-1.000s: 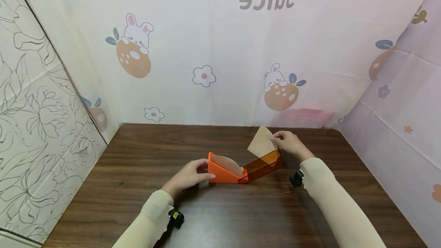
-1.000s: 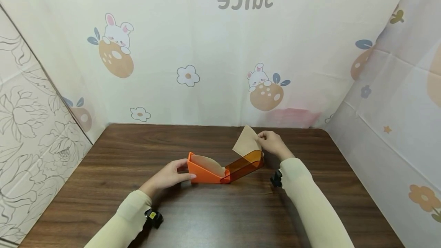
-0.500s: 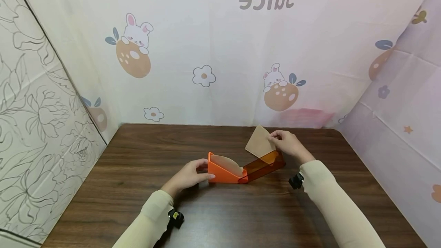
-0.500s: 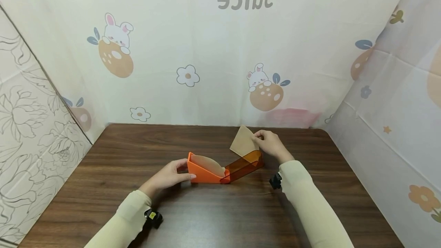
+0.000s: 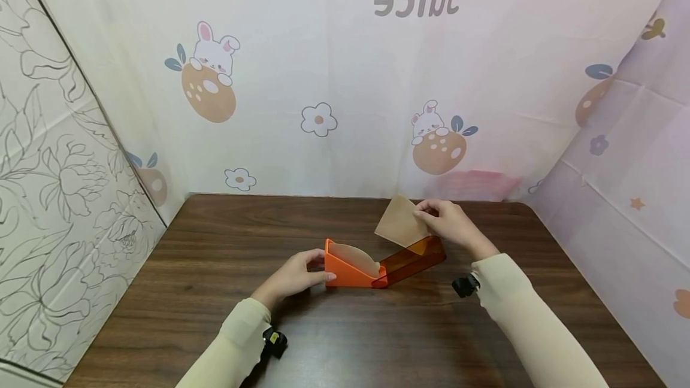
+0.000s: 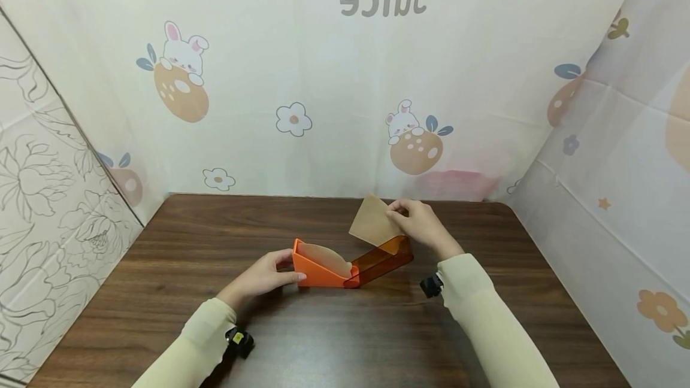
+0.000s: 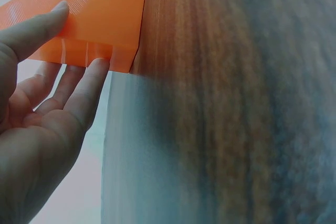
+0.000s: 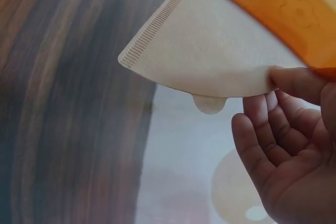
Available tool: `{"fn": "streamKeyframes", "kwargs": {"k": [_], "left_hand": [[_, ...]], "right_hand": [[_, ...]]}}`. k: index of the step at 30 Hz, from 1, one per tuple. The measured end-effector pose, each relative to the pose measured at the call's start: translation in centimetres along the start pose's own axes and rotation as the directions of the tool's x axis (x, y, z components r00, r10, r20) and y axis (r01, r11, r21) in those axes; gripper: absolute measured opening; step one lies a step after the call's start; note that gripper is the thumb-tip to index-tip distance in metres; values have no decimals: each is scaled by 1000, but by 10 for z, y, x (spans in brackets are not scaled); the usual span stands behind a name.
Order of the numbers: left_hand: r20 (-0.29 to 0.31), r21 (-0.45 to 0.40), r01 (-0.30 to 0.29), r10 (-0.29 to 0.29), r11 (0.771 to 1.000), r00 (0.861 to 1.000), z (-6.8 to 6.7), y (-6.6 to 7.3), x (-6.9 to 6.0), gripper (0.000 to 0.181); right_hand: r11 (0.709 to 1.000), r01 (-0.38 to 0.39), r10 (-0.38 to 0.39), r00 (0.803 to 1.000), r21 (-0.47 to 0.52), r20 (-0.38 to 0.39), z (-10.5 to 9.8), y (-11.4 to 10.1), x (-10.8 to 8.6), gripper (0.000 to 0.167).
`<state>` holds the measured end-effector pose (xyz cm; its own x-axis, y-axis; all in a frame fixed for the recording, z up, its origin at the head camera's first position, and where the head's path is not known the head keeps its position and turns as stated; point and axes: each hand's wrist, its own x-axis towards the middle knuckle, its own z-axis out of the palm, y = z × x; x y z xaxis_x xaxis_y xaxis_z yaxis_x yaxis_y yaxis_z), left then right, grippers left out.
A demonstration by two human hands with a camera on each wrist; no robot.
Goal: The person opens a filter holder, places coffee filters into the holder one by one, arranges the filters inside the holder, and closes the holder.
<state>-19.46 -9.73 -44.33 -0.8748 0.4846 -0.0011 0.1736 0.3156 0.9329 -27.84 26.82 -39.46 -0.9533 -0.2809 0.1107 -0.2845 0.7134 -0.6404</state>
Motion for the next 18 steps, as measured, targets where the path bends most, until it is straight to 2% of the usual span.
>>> {"fn": "streamKeyframes", "kwargs": {"k": [4, 11, 18], "left_hand": [[-1, 6, 4, -4, 1000, 1000, 0, -3, 2, 33], [-9, 24, 18, -18, 1000, 1000, 2, -34, 13, 37], [6, 20, 7, -8, 1000, 1000, 0, -39, 15, 38]], "right_hand": [[1000, 18, -18, 1000, 13, -2, -1, -8, -1, 25], [998, 67, -67, 998, 19, -2, -4, -19, -3, 20], [993, 112, -112, 994, 35, -3, -8, -36, -7, 21]]}}
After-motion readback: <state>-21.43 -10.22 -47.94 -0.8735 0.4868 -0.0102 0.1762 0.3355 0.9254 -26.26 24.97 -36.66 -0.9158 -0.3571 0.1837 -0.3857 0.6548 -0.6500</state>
